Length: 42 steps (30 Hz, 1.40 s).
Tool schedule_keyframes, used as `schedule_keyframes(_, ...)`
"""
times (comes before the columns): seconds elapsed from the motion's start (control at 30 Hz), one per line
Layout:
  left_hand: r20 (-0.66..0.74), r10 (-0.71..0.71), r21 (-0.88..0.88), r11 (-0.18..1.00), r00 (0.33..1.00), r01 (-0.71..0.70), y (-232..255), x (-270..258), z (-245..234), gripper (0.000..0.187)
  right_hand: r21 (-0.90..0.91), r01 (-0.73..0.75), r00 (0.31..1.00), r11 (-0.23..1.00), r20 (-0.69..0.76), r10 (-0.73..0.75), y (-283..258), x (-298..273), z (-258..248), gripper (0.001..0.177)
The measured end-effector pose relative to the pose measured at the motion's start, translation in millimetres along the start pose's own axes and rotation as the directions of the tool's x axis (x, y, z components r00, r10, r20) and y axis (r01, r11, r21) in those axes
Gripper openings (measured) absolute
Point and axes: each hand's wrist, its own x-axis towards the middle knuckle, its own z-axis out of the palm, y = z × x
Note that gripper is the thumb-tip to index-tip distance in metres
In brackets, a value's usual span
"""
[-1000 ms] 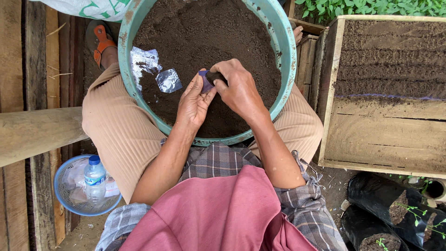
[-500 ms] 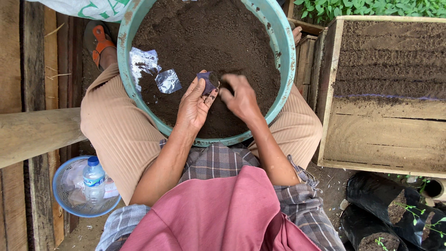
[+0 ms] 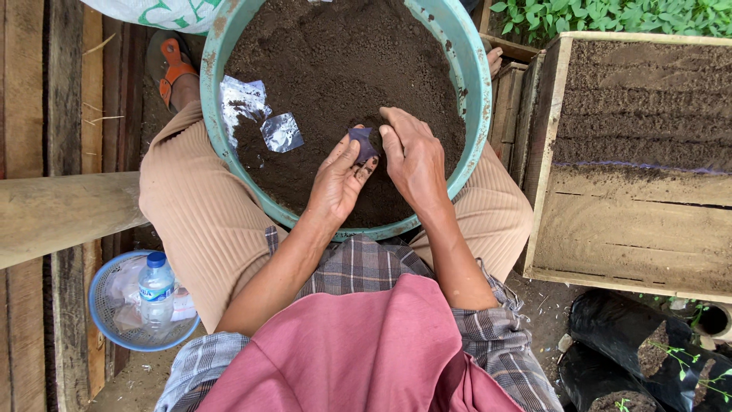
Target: The person scoops soil from a large green basin and wraps it into small plastic bags. They then place the wrapped soil packets into a wooden crate filled with soil.
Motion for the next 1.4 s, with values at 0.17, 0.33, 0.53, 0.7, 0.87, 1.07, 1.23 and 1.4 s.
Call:
schedule_keyframes(0.17,0.033,0.017,0.045,0.999,0.999,-0.018,-11.2,-1.0,0.1,0.043,0.046,-0.180,0.979,0.983,0.108,0.175,-7.5,-7.7,15.9,0.046)
schedule_keyframes(0.33,0.065,0.008,0.236,0.971,0.998,-0.023,-5.8,-4.5,-6.8,0.039,0.249,-0.261,0.965,0.933,0.100,0.244,14.2,-14.2,35.2,0.041)
schedule_keyframes(0.53,0.204,0.268,0.974,0.044,0.942,-0.223,71.3,-19.1,15.6,0.033,0.391,-0.494,0.869,0.776,0.247,0.429,49.3,-16.1,30.5,0.033)
schedule_keyframes(0.7,0.248,0.581,0.929,-0.369,0.775,-0.021,99.6,-2.6,3.4,0.041,0.419,-0.578,0.816,0.701,0.316,0.484,82.9,-20.3,17.3,0.037)
schedule_keyframes(0.87,0.349,0.587,0.834,-0.550,0.730,0.044,90.3,26.1,-55.9,0.025,0.421,-0.599,0.797,0.681,0.233,0.558,102.1,-21.2,-1.9,0.037)
schedule_keyframes(1.07,0.438,0.556,0.775,-0.631,0.707,0.016,103.1,36.8,-84.4,0.015,0.583,-0.581,0.757,0.568,0.130,0.640,142.3,-38.5,-50.2,0.041)
schedule_keyframes(1.23,0.343,0.586,0.871,-0.491,0.734,-0.015,108.1,16.2,-50.8,0.013,0.344,-0.550,0.765,0.761,-0.156,0.624,178.1,-63.5,-151.9,0.036)
schedule_keyframes(1.4,0.276,0.591,0.957,-0.243,0.758,-0.159,104.8,2.4,-12.2,0.030,0.465,-0.637,0.508,0.615,-0.346,0.789,237.7,-92.1,-267.9,0.019)
